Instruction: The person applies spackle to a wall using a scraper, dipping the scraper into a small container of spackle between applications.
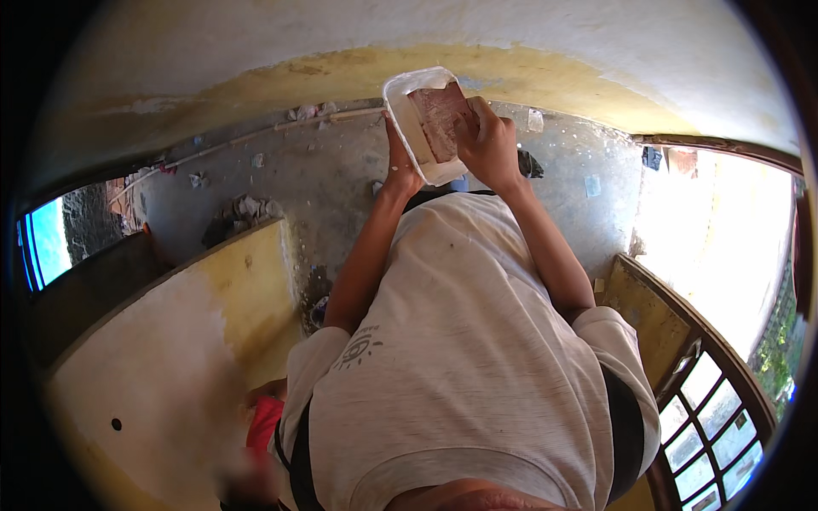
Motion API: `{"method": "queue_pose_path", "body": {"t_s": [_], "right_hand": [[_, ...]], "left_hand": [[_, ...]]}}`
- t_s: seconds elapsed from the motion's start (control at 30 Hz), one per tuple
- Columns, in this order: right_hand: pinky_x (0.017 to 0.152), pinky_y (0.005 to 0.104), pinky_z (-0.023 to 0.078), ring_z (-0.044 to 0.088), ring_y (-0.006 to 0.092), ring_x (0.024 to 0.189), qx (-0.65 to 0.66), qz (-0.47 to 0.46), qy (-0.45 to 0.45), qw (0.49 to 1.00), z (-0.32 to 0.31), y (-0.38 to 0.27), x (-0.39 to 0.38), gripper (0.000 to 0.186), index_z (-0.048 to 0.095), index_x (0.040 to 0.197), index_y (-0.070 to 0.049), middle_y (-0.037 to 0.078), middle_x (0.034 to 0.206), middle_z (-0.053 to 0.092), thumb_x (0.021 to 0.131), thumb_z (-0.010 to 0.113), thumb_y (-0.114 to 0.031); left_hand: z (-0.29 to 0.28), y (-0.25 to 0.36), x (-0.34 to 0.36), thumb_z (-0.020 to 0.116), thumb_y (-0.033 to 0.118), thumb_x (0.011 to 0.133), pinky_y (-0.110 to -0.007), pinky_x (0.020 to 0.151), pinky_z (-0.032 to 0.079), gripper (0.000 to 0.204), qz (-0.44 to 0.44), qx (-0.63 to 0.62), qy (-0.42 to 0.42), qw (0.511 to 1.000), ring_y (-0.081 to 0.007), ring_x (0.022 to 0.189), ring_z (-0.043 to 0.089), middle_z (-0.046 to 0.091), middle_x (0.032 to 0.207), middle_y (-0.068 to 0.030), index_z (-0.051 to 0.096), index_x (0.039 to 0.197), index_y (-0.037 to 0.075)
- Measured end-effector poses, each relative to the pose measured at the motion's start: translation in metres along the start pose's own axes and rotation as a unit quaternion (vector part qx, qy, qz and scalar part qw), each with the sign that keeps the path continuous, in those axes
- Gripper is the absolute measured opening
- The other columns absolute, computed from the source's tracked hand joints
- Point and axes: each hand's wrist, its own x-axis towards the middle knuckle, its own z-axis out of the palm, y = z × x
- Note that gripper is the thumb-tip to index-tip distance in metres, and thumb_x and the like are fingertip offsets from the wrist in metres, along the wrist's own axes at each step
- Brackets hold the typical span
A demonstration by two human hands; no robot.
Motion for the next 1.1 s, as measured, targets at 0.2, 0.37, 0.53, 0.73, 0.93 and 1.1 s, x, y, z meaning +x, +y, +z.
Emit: {"method": "queue_pose_path", "body": {"t_s": [0.2,0.37,0.53,0.73,0.93,1.1], "right_hand": [[0.059,0.0407,0.051,0.064,0.0399,0.06,0.022,-0.017,-0.007,1.0,0.003,0.008,0.017,0.015,0.061,0.094,0.001,0.021,0.066,0.061,0.086,0.065,-0.012],[0.066,0.0347,0.053,0.068,0.0192,0.066,0.006,0.069,-0.076,0.995,-0.002,0.013,0.031,0.018,0.063,0.099,0.003,0.016,0.07,0.065,0.088,0.065,-0.011],[0.073,0.0307,0.056,0.068,0.0134,0.078,0.222,0.103,-0.073,0.967,0.012,0.05,0.025,0.023,0.063,0.114,0.006,0.011,0.092,0.072,0.095,0.063,-0.008],[0.075,0.0299,0.057,0.069,0.0126,0.083,0.407,0.185,-0.083,0.891,0.001,0.039,0.023,0.027,0.063,0.119,0.007,0.009,0.098,0.072,0.101,0.064,-0.013],[0.073,0.0286,0.056,0.069,0.0116,0.08,0.361,0.161,0.027,0.918,-0.006,0.014,0.013,0.025,0.063,0.115,0.006,0.01,0.092,0.073,0.101,0.064,-0.015],[0.065,0.0227,0.049,0.062,0.0056,0.075,0.171,-0.042,0.188,0.966,-0.015,-0.031,0.006,0.013,0.061,0.107,0.004,0.005,0.083,0.069,0.103,0.059,-0.008]], "left_hand": [[-0.007,-0.014,0.029,0.028,0.076,0.098,-0.043,0.105,0.051,0.081,-0.018,-0.083,-0.002,0.996,-0.0253,0.126,0.059,0.058,0.14,-0.0085,0.043,0.15,0.015],[-0.006,-0.007,0.039,0.028,0.078,0.096,-0.044,0.103,0.053,0.087,-0.04,-0.073,-0.01,0.996,-0.0265,0.122,0.062,0.058,0.14,-0.0114,0.042,0.149,0.011],[-0.012,-0.004,0.045,0.027,0.082,0.093,-0.047,0.104,0.052,0.093,-0.06,-0.066,-0.047,0.995,-0.0282,0.123,0.062,0.057,0.141,-0.0138,0.04,0.151,0.01],[-0.008,0.002,0.035,0.031,0.081,0.093,-0.052,0.107,0.05,0.093,-0.058,-0.07,-0.082,0.992,-0.0315,0.129,0.057,0.051,0.147,-0.0149,0.037,0.154,0.011],[-0.025,0.011,0.017,0.037,0.065,0.101,-0.051,0.107,0.051,0.076,-0.001,-0.079,-0.119,0.99,-0.0302,0.131,0.056,0.051,0.147,-0.0123,0.036,0.154,0.012],[-0.022,0.018,0.014,0.04,0.054,0.104,-0.052,0.106,0.051,0.065,0.012,-0.069,-0.061,0.996,-0.0312,0.129,0.057,0.053,0.145,-0.0132,0.038,0.152,0.011]]}}
